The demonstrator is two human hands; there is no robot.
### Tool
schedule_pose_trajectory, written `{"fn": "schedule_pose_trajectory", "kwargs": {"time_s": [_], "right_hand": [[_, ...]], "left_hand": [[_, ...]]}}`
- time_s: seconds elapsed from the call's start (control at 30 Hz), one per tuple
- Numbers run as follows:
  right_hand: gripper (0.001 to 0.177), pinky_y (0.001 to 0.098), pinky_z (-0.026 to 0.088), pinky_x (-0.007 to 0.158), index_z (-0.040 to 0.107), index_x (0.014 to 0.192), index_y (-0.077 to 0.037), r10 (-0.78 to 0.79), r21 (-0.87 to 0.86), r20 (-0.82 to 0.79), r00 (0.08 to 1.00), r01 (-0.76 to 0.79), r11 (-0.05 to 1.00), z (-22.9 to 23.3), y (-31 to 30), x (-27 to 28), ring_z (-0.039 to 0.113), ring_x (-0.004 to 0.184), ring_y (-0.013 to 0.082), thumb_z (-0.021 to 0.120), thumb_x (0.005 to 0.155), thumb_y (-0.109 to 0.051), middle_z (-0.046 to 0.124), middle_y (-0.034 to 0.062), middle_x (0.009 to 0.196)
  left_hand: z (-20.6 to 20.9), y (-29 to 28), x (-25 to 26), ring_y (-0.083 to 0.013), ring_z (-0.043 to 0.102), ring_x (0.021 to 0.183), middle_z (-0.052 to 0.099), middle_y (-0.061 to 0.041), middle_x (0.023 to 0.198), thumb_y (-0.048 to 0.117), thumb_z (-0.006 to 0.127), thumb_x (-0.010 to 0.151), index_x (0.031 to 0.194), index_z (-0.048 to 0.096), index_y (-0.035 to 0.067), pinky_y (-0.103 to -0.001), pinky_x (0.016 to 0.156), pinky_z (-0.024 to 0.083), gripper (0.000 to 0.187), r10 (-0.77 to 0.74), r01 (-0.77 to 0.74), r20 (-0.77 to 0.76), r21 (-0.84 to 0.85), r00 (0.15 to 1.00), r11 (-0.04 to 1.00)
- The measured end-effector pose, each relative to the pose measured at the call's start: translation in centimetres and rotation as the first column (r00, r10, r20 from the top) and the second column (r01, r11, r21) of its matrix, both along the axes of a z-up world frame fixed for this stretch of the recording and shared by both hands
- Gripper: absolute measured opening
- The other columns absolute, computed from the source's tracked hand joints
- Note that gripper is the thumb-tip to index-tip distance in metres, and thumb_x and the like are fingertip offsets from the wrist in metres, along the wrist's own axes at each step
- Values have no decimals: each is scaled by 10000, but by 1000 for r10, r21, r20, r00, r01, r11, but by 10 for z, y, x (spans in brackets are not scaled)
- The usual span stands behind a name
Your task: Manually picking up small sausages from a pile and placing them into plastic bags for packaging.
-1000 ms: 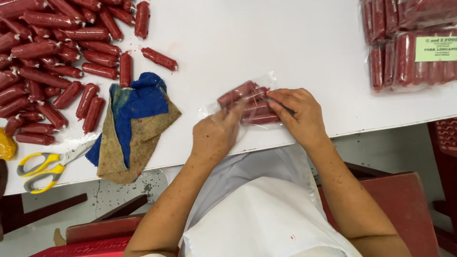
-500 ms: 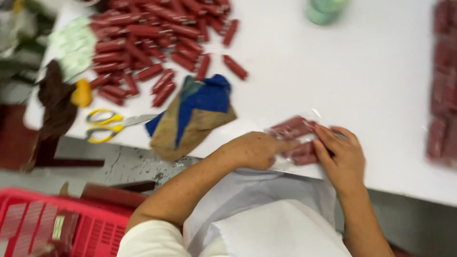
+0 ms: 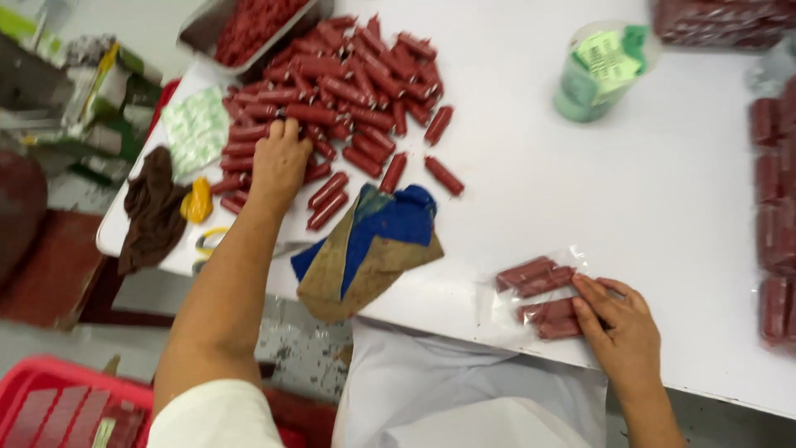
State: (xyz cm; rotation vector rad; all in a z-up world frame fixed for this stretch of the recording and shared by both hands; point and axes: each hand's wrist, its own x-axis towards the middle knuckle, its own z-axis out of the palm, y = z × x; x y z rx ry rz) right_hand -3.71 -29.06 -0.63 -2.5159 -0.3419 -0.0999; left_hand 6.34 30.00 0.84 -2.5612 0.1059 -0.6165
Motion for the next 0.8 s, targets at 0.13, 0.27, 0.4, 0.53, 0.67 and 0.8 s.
{"fn": "schedule_pose_trajectory", "kwargs": {"time_s": [0.13, 0.27, 0.4, 0.53, 0.67, 0.8], "right_hand": [[401, 324, 426, 1085, 709, 1284, -246, 38, 30, 75, 996, -40, 999, -1, -1, 6, 576, 1244, 192, 564, 939, -389, 725, -61, 1269], [418, 307, 464, 1018, 689, 1305, -327, -24, 10, -70, 997, 25, 1000, 5, 1, 9, 532, 1270, 156, 533, 932, -431, 703, -152, 1305], [348, 479, 397, 1136, 732, 1246, -123, 152, 13, 209, 966, -159, 987, -31, -15, 14, 647, 1182, 355, 632, 966, -303, 747, 155, 1123], [350, 457, 382, 1141, 704, 1317, -100, 185, -2, 204, 961, -189, 982, -15, -11, -1, 642, 1197, 349, 642, 1007, -250, 727, 152, 1209], [322, 416, 382, 1123, 714, 1313, -120, 121, 95, 226, 967, -145, 985, -9, -6, -1, 609, 1234, 301, 664, 1028, -261, 708, 81, 1292], [337, 418, 408, 1098, 708, 1333, -130, 135, 87, 270, 953, -164, 983, -17, -8, 5, 606, 1229, 299, 664, 1034, -278, 707, 61, 1300]], "left_hand": [[21, 4, 1, -272, 539, 1012, 567, -39, 1087, 243, 588, 874, 882, 705, 224, -367, 626, 499, 119, -23, 21, 24, 57, 999, 998], [49, -44, -28, -324, 563, 920, 544, -113, 1079, 145, 655, 831, 1101, 685, 104, -448, 712, 497, 275, 26, 6, 58, -499, 998, 867], [17, -126, -85, -221, 695, 690, 667, -115, 959, 54, 843, 804, 1157, 617, 98, -322, 558, 623, 422, 127, 158, 137, -970, 982, -183], [17, -229, -169, -222, 719, 620, 596, -104, 937, -73, 711, 825, 1250, 551, 76, -310, 573, 669, 477, -21, -35, -29, -753, 999, -658], [-9, -266, -201, -316, 751, 660, 662, -197, 903, 22, 684, 876, 1182, 587, 28, -375, 599, 687, 321, -128, -143, -64, -512, 990, -847], [-4, -287, -205, -381, 751, 949, 712, -295, 1064, 147, 566, 998, 1230, 614, -24, -466, 875, 645, 292, -198, -192, -40, -485, 979, -853]]}}
